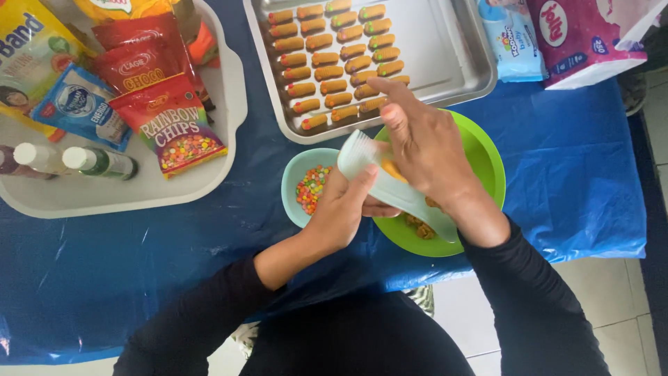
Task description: Shaping yellow dough into textured cylinders using a comb and decorating them with colorful sprinkles
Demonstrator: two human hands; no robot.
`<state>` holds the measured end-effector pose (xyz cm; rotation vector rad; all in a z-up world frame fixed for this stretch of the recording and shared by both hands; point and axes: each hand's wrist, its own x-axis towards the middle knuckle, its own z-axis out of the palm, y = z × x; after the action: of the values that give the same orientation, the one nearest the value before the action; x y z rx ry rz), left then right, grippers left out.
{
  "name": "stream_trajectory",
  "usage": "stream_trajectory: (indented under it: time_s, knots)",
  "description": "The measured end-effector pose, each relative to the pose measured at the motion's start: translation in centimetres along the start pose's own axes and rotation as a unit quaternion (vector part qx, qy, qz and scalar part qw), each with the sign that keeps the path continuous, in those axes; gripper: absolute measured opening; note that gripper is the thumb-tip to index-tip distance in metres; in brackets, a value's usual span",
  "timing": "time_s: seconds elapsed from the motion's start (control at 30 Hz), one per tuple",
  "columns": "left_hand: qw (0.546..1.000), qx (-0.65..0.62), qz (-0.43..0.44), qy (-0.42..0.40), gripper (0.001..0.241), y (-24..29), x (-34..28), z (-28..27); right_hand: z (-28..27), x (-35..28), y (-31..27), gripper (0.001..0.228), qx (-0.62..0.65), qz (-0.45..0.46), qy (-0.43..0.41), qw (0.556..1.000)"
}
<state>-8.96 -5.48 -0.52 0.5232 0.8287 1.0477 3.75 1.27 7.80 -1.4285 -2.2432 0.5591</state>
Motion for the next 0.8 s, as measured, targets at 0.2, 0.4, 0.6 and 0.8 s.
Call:
stream_trajectory:
  time_s: [0.2, 0.4, 0.6, 0.8]
  knots:
    - [0.999, 0.001, 0.018, 0.035, 0.049, 2.7, 0.0, 0.3, -3.0, -2.1, -0.2, 0.064, 0.091, -0.155, 0.050, 0.982]
    - [0.998, 0.003, 0.056, 0.019, 0.058, 2.8, -0.1, 0.2, 0.4, -4.6, 1.8, 0.025, -0.014, -0.235, 0.172, 0.957]
    - [0.991, 0.014, 0.131, -0.035, 0.050, 2.6, -0.8, 0.5, 2.1, -4.7, 3.3, 0.019, 0.029, -0.184, 0.225, 0.956]
    - [0.990, 0.005, 0.135, -0.025, 0.051, 1.7, -1.0, -0.2, 1.5, -5.2, 2.5, 0.026, 0.007, -0.179, 0.187, 0.966]
